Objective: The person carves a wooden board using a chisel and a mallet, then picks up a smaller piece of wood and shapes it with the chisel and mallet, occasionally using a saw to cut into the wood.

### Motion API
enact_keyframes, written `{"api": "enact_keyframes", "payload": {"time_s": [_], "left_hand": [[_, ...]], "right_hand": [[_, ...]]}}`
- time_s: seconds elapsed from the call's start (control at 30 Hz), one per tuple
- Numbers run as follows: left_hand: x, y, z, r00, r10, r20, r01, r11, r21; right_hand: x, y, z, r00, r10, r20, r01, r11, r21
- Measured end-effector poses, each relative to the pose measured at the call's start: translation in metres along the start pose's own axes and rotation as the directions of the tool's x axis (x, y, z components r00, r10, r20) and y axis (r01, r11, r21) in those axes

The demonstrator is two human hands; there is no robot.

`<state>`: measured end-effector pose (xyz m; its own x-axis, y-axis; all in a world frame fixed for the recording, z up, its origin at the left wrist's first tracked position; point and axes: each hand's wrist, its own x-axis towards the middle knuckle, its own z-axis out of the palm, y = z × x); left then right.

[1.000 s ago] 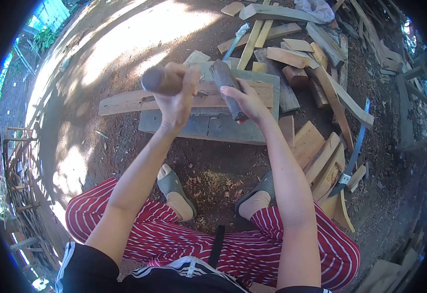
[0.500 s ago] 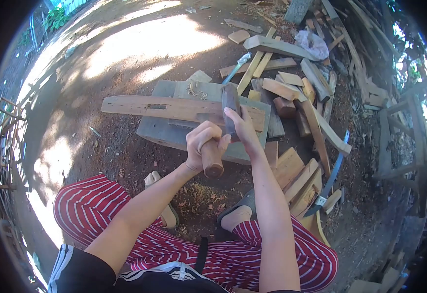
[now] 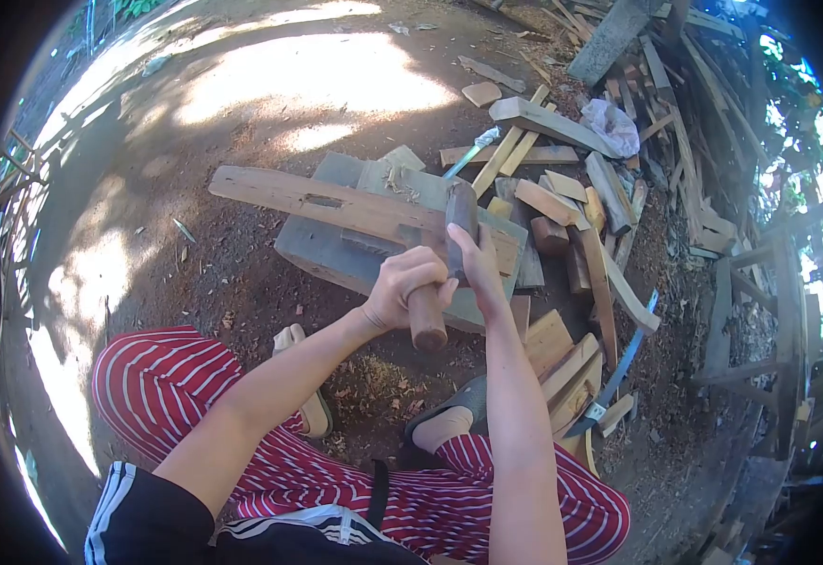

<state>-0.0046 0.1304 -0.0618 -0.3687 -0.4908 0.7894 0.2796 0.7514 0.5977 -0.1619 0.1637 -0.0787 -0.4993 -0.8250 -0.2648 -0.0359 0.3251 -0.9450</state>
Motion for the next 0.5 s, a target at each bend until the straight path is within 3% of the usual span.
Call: {"api": "enact_keyframes", "payload": {"time_s": [0.27,0.47,0.5], "left_hand": [[-0.004,0.001,-0.004,0.998,-0.058,-0.041,0.058,0.998,0.022],[0.021,-0.017,-0.016,0.963,-0.266,-0.038,0.264,0.963,-0.045],[0.027,-0.016,-0.021,0.958,-0.288,-0.006,0.287,0.956,-0.063]], "right_hand": [[-0.001,0.003,0.000,1.000,-0.002,-0.021,0.002,1.000,0.016],[-0.011,-0.002,0.006,0.998,-0.042,-0.056,0.043,0.999,0.014],[-0.012,-0.007,0.003,0.996,0.078,-0.041,-0.073,0.990,0.125]]}}
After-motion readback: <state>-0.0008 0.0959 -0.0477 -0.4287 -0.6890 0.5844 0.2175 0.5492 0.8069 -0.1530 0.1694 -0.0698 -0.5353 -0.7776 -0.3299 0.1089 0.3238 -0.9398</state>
